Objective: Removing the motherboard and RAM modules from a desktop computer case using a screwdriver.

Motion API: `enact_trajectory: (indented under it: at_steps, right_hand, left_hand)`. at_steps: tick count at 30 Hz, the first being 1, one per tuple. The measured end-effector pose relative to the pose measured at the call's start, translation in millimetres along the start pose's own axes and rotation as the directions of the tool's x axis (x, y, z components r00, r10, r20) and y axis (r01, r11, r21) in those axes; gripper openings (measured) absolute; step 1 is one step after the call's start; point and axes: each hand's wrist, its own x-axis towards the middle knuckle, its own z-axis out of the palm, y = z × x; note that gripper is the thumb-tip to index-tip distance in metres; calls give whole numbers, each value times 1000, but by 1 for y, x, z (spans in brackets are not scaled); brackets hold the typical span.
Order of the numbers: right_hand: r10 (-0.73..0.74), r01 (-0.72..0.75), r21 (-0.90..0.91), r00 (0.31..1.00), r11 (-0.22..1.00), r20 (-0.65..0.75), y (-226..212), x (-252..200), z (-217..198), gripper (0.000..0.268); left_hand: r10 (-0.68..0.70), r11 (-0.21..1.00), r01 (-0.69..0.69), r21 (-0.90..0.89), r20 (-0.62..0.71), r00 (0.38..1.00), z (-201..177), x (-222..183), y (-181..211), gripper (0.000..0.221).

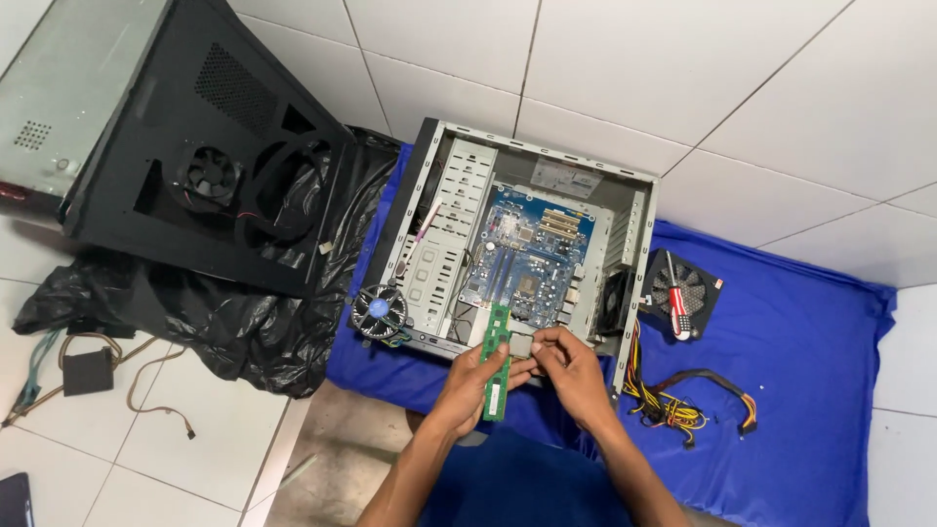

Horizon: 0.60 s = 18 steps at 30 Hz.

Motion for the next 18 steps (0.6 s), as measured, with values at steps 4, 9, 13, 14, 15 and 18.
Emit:
enact_trajectory:
  at_steps: [4,9,13,14,15,18]
  right_hand:
    - [-48,48,16,999,999,-9,5,-1,5,14]
    - [117,-91,388,992,917,-44,-1,-8,8,7]
    - [107,-111,440,994,891,34,3,-13,10,8]
    - [52,-75,421,996,904,66,5,-14,12,9]
    - [-2,-40,402,995,915,103,7,-16,15,10]
    - [-60,47,227,997,973,51,10,-13,16,9]
  left_hand:
    - [-7,1000,7,-17,-4,1000,0,3,-3,34]
    - [79,990,-57,129,-169,982,18,1,13,49]
    - [207,974,-188,130,-153,966,21,11,12,53]
    - [205,974,-189,122,-142,968,23,12,12,54]
    - [204,975,-189,114,-135,970,24,13,11,54]
    - [259,961,-247,121,-89,962,30,17,4,49]
